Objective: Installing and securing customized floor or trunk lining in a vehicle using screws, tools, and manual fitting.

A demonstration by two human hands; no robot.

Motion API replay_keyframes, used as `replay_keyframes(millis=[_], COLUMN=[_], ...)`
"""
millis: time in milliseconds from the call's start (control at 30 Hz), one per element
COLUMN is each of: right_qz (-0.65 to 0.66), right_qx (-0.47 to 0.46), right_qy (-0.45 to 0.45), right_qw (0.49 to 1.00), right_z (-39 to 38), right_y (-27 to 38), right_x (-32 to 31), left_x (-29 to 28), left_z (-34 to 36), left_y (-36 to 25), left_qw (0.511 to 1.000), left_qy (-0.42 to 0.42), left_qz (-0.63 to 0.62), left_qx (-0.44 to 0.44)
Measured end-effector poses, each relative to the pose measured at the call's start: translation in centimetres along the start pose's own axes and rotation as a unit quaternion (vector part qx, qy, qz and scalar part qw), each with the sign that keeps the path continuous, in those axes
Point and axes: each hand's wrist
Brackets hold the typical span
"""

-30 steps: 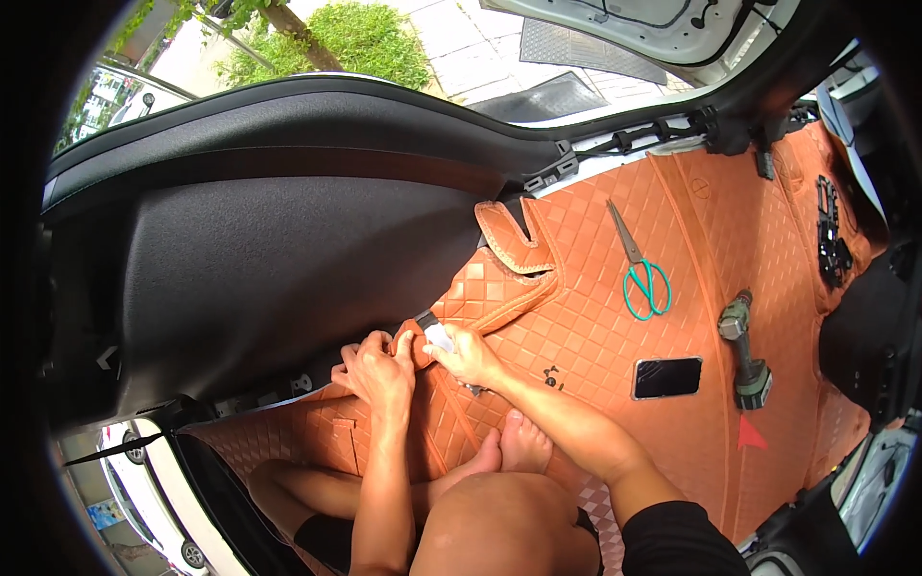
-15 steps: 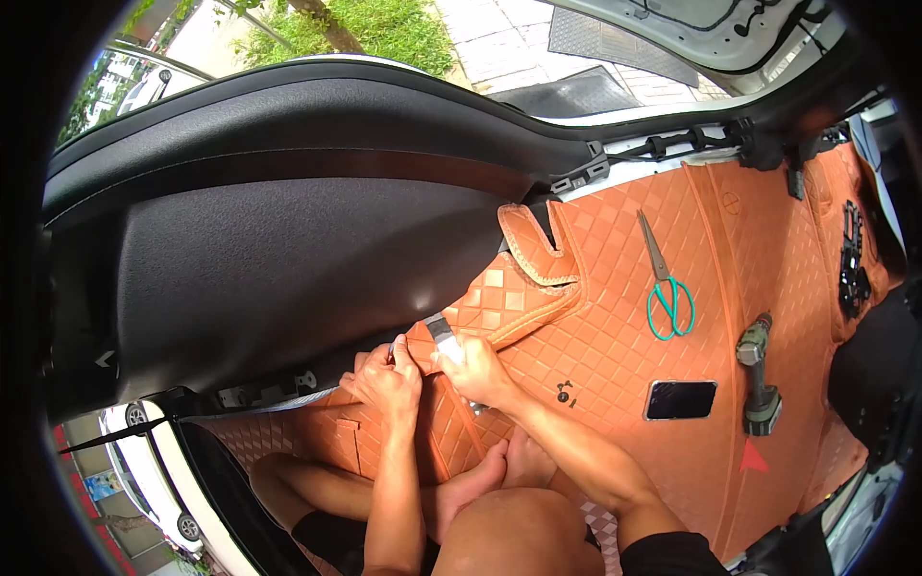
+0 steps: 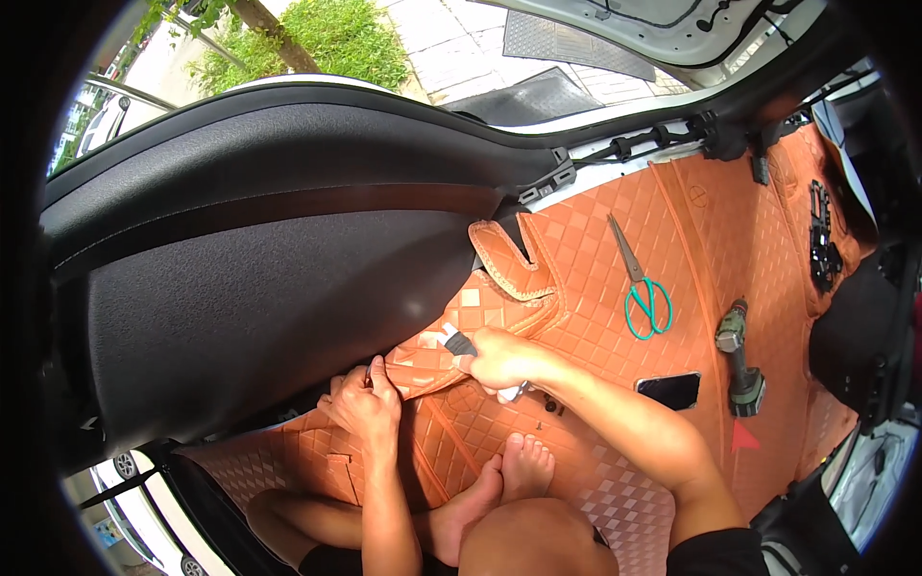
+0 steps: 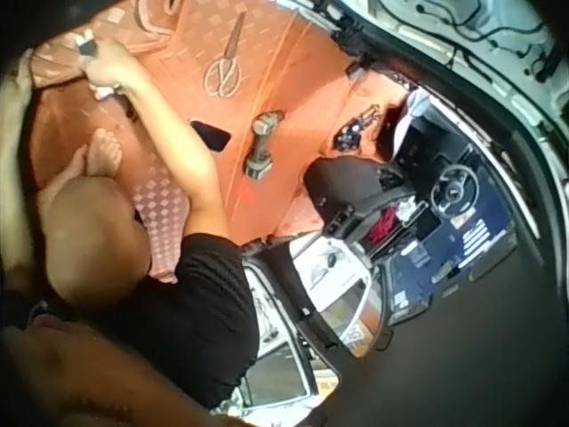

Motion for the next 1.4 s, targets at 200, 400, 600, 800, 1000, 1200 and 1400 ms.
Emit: replay_keyframes(millis=[200,400,600,800,1000,1200,1400], right_qz=[0.027,0.079,0.123,0.164,0.057,-0.022,-0.003], right_qx=[0.009,0.039,-0.017,-0.075,-0.037,-0.011,-0.012], right_qy=[0.045,0.049,0.000,-0.005,0.002,-0.044,0.061], right_qw=[0.999,0.995,0.992,0.984,0.998,0.999,0.998], right_z=[0.3,1.5,2.7,2.5,-3.7,-3.4,-1.1], right_y=[2.3,3.4,2.0,0.7,-1.2,-0.2,1.1], right_x=[3.6,4.6,7.0,7.3,1.9,0.4,7.5], left_x=[0.1,0.6,1.3,0.6,-0.2,-1.5,-5.0], left_z=[0.3,0.2,0.1,-0.3,0.1,-0.2,0.2], left_y=[0.5,0.3,0.3,0.0,-0.3,0.9,9.4], left_qw=[0.999,0.999,0.999,0.999,1.000,0.998,0.991], left_qy=[-0.025,0.013,-0.037,-0.042,-0.013,0.006,0.002], left_qz=[-0.012,-0.015,-0.013,-0.024,-0.012,-0.054,-0.022], left_qx=[0.025,-0.027,-0.007,0.009,-0.010,0.041,0.129])
Point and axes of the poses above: each hand's wrist, its own z-axis towards the middle knuckle, its own x-axis out of the palm, y = z × x, and after that the axes turned 12 degrees about z, right-handed
